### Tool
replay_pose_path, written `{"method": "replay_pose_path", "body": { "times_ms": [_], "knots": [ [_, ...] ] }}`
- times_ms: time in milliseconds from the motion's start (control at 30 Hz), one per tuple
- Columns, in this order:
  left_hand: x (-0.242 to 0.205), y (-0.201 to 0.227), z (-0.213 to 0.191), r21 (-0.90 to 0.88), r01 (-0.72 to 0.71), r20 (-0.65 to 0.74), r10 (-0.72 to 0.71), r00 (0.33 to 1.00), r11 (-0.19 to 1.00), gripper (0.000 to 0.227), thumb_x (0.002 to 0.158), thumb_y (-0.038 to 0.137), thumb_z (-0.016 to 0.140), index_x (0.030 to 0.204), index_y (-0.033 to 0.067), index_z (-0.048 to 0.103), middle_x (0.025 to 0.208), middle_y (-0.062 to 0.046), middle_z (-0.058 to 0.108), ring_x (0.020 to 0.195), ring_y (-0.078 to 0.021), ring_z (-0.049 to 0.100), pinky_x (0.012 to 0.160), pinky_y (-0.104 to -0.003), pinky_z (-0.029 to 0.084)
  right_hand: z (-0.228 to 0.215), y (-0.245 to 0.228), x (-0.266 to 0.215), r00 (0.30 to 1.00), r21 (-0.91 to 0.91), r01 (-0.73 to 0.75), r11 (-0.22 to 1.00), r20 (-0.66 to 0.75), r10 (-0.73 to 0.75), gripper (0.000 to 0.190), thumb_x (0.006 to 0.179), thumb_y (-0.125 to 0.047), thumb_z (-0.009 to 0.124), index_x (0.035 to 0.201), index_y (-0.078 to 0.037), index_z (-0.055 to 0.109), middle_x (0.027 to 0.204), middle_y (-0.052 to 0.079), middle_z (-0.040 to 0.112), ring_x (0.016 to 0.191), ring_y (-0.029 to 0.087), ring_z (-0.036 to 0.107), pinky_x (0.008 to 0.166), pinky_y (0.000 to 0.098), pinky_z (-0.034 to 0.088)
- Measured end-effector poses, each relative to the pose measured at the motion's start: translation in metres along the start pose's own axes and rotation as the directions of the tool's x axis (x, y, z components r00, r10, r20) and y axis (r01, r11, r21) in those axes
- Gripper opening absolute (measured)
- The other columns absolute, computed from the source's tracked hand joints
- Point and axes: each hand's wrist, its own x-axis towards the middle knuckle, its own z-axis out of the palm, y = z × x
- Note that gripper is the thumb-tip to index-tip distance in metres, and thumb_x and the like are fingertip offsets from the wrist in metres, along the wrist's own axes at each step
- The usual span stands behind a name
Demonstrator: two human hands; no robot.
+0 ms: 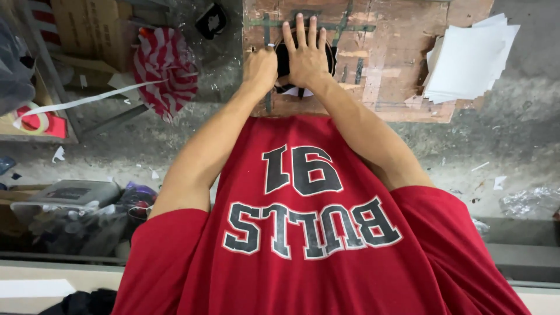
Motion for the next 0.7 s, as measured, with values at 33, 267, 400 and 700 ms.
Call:
{"method": "replay_pose_path", "body": {
  "times_ms": [33,267,400,700],
  "knots": [
    [0.004,0.001,-0.007,-0.014,-0.011,0.074,0.012,0.997,1.0,0.016,0.079,-0.009,0.056,0.093,-0.0077,0.064,0.08,-0.022,0.068,0.072,-0.0386,0.068,0.065,-0.048,0.057,-0.002,0.0,0.001,1.0,-0.007,-0.012,1.0,-0.005,0.012,0.118,0.074,-0.066,0.067,0.152,-0.011,-0.003,0.153,0.022,-0.008,0.139,0.046,-0.005,0.114,0.0601,0.007],
    [0.009,0.003,0.001,0.037,-0.139,-0.04,0.14,0.989,0.99,0.022,0.069,0.001,0.067,0.09,-0.0027,0.067,0.08,-0.019,0.069,0.074,-0.042,0.068,0.063,-0.051,0.055,0.02,0.007,0.014,0.977,-0.056,-0.02,0.998,-0.214,0.008,0.112,0.072,-0.058,0.072,0.149,-0.007,0.009,0.152,0.027,0.018,0.135,0.05,0.013,0.108,0.0631,0.015],
    [-0.007,-0.005,0.041,0.076,0.05,-0.132,-0.039,0.99,0.996,0.027,0.076,-0.003,0.056,0.103,-0.0053,0.06,0.081,-0.019,0.069,0.07,-0.0397,0.068,0.059,-0.048,0.056,0.018,0.002,0.005,0.993,-0.049,0.017,0.999,-0.116,-0.023,0.084,0.096,-0.034,0.058,0.152,-0.009,0.001,0.153,0.022,-0.002,0.139,0.047,0.001,0.114,0.0597,0.012],
    [-0.019,0.01,-0.026,-0.165,0.159,0.124,-0.14,0.982,0.973,0.012,0.09,0.008,0.056,0.087,0.0007,0.064,0.078,-0.016,0.069,0.074,-0.0336,0.068,0.074,-0.048,0.054,0.002,0.0,0.0,1.0,-0.015,-0.006,1.0,-0.024,0.005,0.104,0.089,-0.056,0.064,0.152,-0.01,-0.005,0.153,0.021,-0.009,0.139,0.045,-0.006,0.116,0.0586,0.007]
  ]
}}
